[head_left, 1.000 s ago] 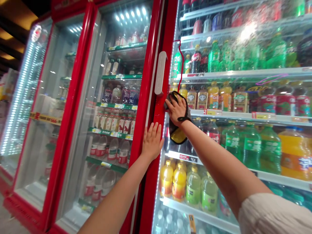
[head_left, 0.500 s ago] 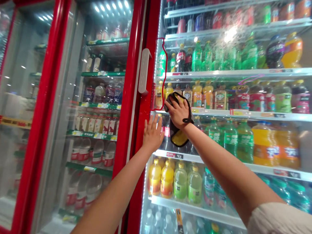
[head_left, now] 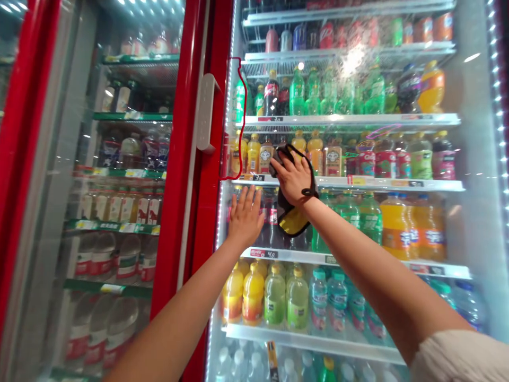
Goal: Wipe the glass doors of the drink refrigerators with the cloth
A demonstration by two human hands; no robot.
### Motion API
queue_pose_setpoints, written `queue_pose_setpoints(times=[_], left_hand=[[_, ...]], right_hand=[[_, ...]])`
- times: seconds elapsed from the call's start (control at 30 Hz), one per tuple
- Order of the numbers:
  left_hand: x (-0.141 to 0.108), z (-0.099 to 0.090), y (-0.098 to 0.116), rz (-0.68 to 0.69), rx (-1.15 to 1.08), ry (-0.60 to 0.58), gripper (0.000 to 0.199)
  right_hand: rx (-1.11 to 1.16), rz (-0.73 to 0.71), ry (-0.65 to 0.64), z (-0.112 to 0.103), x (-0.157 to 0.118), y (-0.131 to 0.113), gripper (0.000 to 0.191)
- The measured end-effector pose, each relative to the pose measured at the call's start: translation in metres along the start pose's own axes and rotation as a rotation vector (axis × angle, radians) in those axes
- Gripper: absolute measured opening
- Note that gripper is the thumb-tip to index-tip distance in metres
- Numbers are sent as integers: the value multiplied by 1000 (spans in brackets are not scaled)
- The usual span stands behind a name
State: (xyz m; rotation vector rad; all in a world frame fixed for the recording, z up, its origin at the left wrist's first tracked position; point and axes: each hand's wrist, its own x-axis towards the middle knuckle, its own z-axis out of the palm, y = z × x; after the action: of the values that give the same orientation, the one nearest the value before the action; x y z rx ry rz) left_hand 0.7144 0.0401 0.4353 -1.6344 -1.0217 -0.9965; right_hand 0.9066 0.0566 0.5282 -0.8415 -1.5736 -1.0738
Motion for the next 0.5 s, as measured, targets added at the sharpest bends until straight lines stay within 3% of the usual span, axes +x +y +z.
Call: queue_pose_setpoints(times=[0.13, 0.23, 0.33, 0.5], left_hand=[[1, 3, 16, 20, -14, 10, 70], [4, 5, 29, 12, -25, 14, 69], [12, 7, 44, 16, -33, 21, 67], [26, 14, 65, 62, -51, 55, 69]], right_hand=[[-105, 84, 36, -14, -53, 23, 55], [-111, -51, -42, -16, -92, 18, 56], [-89, -162, -95, -16, -85, 21, 53], [-102, 7, -25, -29, -49, 67, 50]])
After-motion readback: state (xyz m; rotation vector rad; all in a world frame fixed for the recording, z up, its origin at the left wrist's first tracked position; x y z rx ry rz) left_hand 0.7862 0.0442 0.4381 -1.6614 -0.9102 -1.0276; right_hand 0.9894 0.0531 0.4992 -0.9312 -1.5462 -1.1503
